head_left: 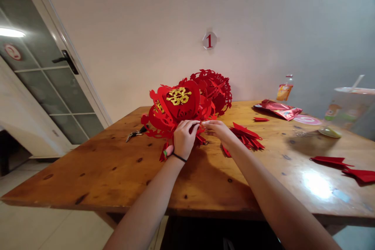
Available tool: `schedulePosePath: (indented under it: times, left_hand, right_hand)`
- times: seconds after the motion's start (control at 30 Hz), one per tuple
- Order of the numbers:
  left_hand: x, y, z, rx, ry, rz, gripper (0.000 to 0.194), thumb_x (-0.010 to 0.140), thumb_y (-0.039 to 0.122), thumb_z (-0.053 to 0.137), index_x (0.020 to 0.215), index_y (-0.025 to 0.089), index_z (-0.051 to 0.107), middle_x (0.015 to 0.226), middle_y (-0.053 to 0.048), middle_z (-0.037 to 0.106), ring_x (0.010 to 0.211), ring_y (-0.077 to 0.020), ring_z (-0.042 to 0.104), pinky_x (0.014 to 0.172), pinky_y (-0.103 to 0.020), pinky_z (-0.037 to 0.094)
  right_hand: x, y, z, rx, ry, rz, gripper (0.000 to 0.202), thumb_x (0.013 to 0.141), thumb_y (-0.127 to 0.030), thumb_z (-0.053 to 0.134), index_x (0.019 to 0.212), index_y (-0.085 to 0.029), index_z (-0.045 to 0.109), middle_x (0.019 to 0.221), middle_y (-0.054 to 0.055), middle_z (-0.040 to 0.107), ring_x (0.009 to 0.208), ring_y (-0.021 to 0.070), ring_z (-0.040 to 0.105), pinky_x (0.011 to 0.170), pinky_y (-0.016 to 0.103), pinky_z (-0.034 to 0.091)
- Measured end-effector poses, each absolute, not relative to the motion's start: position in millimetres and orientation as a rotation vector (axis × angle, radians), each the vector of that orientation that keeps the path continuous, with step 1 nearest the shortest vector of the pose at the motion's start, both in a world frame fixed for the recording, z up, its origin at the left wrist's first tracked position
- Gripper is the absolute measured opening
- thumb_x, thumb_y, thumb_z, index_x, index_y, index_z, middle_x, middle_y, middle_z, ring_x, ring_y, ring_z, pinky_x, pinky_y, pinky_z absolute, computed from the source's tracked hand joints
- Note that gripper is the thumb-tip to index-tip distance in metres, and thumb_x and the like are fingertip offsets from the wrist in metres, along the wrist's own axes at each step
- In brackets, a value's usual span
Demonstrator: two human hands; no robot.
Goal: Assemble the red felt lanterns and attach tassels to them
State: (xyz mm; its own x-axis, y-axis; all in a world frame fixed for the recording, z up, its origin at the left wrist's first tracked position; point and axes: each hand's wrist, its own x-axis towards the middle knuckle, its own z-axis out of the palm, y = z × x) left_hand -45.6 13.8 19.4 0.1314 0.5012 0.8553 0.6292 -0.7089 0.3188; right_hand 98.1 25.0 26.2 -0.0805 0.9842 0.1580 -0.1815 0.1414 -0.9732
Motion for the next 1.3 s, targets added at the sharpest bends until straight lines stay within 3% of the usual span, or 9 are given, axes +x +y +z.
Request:
schedulePosePath:
  times: [0.57, 1.03, 1.3]
  left_hand:
    - [-52, 20, 23, -2.272, -1.106, -1.383, 0.01, 0.081, 0.024, 0.058, 0.086, 0.022, 0.067, 0.086, -0.002, 0.064, 0.087, -0.0184, 0.051, 0.082, -0.031, 0.041]
    - [-55, 23, 25, -2.395, -1.148, -1.261, 0.006, 0.081, 0.023, 0.058, 0.085, 0.021, 0.063, 0.088, 0.0, 0.067, 0.087, -0.0163, 0.057, 0.083, -0.03, 0.039]
    - [-56, 22, 26, -2.427, -1.136, -1.266, 0.006, 0.081, 0.023, 0.059, 0.086, 0.022, 0.062, 0.087, 0.002, 0.069, 0.083, -0.014, 0.06, 0.08, -0.028, 0.039]
  right_hand:
    - [113, 45, 15, -0.912, -1.521, 1.201, 0.021, 0.064, -0.034, 0.067, 0.064, -0.015, 0.061, 0.056, -0.006, 0.051, 0.054, 0.0069, 0.045, 0.061, 0.022, 0.04]
    - [110, 28, 23, -0.853, -1.372, 1.425, 0.024, 0.062, -0.035, 0.071, 0.07, -0.014, 0.063, 0.072, 0.002, 0.063, 0.067, 0.013, 0.06, 0.068, 0.028, 0.05]
    - [112, 28, 20, -0.806, -1.291, 1.492, 0.019, 0.065, -0.029, 0.071, 0.075, -0.013, 0.067, 0.073, 0.003, 0.065, 0.067, 0.0107, 0.06, 0.064, 0.022, 0.049]
